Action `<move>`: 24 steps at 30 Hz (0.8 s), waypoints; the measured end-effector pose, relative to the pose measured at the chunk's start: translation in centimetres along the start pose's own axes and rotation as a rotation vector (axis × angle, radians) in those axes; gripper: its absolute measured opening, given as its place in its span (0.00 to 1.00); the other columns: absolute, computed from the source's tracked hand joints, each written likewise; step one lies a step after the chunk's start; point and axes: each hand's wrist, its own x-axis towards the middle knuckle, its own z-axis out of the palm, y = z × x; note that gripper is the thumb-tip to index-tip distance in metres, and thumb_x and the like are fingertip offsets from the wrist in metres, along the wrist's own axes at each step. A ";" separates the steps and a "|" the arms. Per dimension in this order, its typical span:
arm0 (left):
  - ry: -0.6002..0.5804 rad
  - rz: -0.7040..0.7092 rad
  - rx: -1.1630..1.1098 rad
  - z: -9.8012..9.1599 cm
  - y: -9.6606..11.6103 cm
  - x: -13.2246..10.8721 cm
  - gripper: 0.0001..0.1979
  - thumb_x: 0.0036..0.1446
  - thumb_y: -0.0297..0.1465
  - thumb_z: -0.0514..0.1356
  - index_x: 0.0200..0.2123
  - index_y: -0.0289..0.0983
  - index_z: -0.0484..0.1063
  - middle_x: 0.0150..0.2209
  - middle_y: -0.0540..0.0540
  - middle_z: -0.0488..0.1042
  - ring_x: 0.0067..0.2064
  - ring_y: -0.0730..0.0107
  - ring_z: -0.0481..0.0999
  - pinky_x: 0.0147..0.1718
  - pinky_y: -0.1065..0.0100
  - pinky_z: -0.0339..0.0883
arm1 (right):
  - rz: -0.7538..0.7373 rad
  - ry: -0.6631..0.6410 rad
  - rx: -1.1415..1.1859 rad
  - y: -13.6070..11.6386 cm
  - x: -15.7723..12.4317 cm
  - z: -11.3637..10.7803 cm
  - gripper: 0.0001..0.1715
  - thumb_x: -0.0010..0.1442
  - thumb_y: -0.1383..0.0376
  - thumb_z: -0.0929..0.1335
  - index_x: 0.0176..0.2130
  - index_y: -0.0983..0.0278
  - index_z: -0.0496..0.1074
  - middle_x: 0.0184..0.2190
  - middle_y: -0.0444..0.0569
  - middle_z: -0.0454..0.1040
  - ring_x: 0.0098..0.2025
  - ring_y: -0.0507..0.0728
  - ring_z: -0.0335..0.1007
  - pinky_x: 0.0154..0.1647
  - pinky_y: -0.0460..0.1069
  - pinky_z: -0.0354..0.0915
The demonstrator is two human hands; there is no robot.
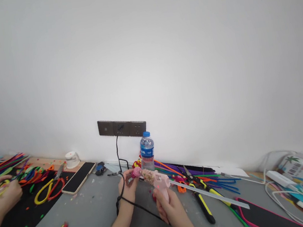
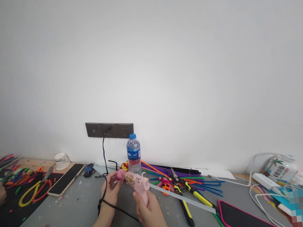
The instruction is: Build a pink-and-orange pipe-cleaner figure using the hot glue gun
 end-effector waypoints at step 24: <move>-0.082 -0.047 0.040 0.1 -0.3 -0.1 0.15 0.35 0.33 0.69 0.30 0.36 0.75 0.33 0.42 0.80 0.35 0.58 0.79 0.35 0.61 0.74 | -0.229 0.049 0.027 -0.8 -0.4 -0.2 0.29 0.54 0.44 0.66 0.44 0.63 0.63 0.14 0.34 0.57 0.13 0.48 0.49 0.13 0.43 0.50</move>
